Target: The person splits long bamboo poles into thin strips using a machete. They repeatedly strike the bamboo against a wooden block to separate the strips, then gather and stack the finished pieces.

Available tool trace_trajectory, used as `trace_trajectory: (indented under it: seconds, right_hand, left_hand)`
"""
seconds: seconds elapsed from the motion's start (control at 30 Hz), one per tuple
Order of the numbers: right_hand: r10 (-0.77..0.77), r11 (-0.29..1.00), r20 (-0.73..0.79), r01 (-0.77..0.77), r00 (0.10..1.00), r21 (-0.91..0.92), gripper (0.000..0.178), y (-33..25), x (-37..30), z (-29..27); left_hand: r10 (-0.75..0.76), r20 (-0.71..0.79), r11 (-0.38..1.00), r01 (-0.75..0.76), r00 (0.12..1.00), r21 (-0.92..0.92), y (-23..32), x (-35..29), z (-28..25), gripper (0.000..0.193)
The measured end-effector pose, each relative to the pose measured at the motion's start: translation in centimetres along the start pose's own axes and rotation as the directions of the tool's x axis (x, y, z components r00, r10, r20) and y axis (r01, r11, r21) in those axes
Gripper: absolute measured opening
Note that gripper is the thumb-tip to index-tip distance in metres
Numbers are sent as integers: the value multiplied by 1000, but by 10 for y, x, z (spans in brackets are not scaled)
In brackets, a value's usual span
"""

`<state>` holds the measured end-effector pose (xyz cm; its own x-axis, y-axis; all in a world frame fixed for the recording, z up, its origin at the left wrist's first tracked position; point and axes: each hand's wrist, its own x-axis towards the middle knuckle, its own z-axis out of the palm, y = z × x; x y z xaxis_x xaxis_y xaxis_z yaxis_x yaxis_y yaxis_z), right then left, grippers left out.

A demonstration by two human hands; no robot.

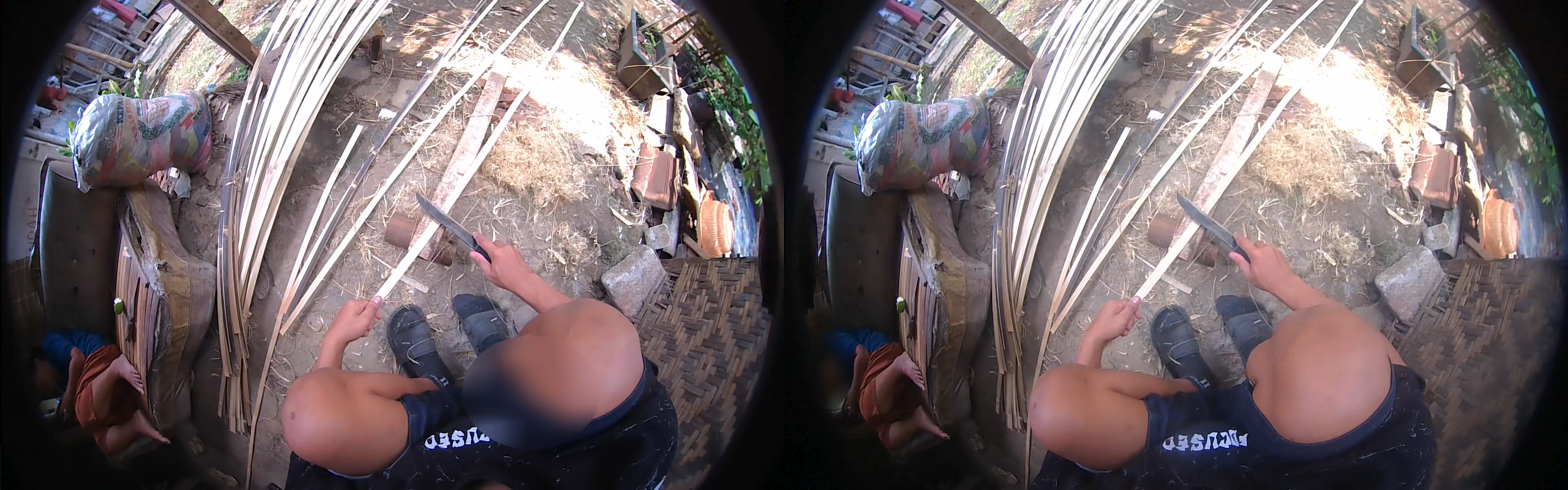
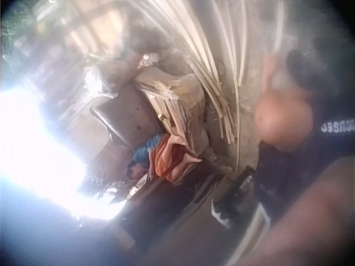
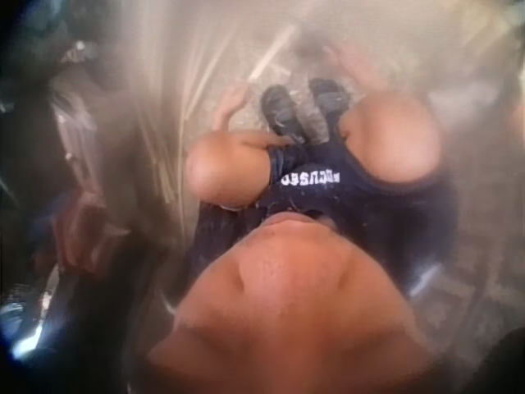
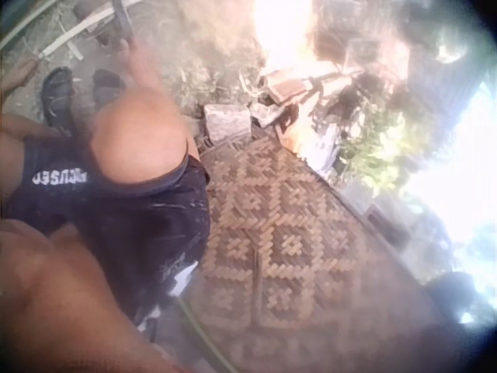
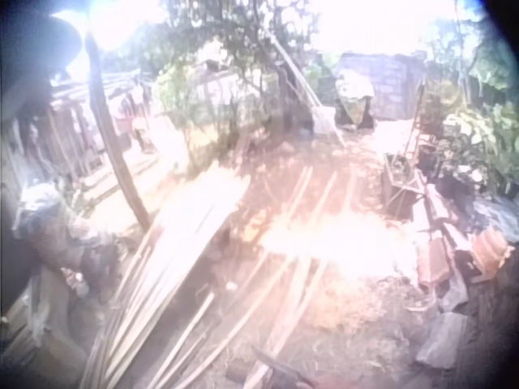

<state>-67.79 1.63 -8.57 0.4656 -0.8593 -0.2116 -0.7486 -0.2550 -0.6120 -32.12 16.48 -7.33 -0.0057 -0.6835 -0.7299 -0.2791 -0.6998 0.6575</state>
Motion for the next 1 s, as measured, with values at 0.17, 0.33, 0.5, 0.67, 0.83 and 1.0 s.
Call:
trace_trajectory:
  seconds: [0.17,0.33,0.5,0.67,0.83,1.0]
  right_hand:
    - [-271,936,32,271,962,-225,43,0,-10,1]
    - [70,997,-258,-76,964,-14,40,31,27,-30]
    - [-223,967,135,237,965,-95,45,-32,-34,19]
    - [33,989,-340,-80,940,-128,45,74,18,-16]
    - [295,948,-316,-317,902,-21,41,70,55,-76]
    - [-305,918,263,357,915,-176,47,-33,-15,-8]
  left_hand:
    - [93,-51,995,-91,994,33,-2,5,2,41]
    - [41,-111,993,-28,993,118,-9,-2,4,36]
    - [542,-236,730,-312,807,607,27,25,44,39]
    - [433,-184,673,-181,882,717,28,9,29,49]
    - [391,-268,816,-197,880,544,14,8,20,53]
    - [110,-149,922,-45,983,385,20,-6,18,54]
